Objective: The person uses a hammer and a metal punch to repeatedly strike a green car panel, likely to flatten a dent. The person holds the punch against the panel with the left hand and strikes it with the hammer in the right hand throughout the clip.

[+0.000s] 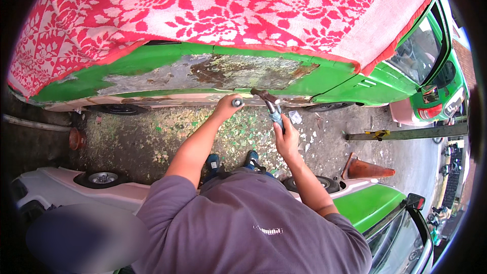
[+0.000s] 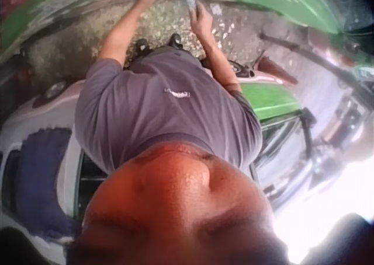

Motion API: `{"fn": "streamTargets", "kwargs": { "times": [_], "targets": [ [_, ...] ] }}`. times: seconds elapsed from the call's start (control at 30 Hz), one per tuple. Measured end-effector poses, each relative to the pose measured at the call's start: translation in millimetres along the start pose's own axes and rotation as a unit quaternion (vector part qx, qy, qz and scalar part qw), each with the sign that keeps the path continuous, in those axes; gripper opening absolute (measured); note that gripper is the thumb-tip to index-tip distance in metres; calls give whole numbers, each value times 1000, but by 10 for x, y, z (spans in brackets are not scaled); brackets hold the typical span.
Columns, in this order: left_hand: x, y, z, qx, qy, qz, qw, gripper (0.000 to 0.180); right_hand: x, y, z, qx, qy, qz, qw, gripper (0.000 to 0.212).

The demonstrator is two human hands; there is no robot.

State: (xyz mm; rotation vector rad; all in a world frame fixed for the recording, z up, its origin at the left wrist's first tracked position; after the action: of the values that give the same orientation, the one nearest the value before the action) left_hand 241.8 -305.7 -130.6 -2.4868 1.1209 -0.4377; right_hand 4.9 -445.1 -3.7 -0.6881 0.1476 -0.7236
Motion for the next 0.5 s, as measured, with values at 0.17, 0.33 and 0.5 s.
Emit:
{"fn": "streamTargets", "kwargs": {
  "times": [0.17,0.33,0.5],
  "targets": [
    [-169,-16,-207,59,162,3,985,23,-100,-157,-21,76,45,-10,996,40],
    [-205,-39,-245,65,185,-8,981,23,-48,-183,-51,67,74,-7,995,38],
    [-125,-109,-296,49,204,0,978,23,-39,-135,-140,73,68,-18,995,37]
  ]
}}
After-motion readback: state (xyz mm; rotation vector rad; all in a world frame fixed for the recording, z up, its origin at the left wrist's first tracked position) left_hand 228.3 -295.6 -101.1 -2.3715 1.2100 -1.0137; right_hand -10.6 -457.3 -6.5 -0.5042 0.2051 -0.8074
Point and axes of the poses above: each hand's wrist, its own x-axis towards the middle knuckle, its own y-axis out of the palm, z = x × y, the point moved 1 cm from there along x, towards the middle knuckle, and after that the axes turned 8 degrees about y, right-handed, at the moved point
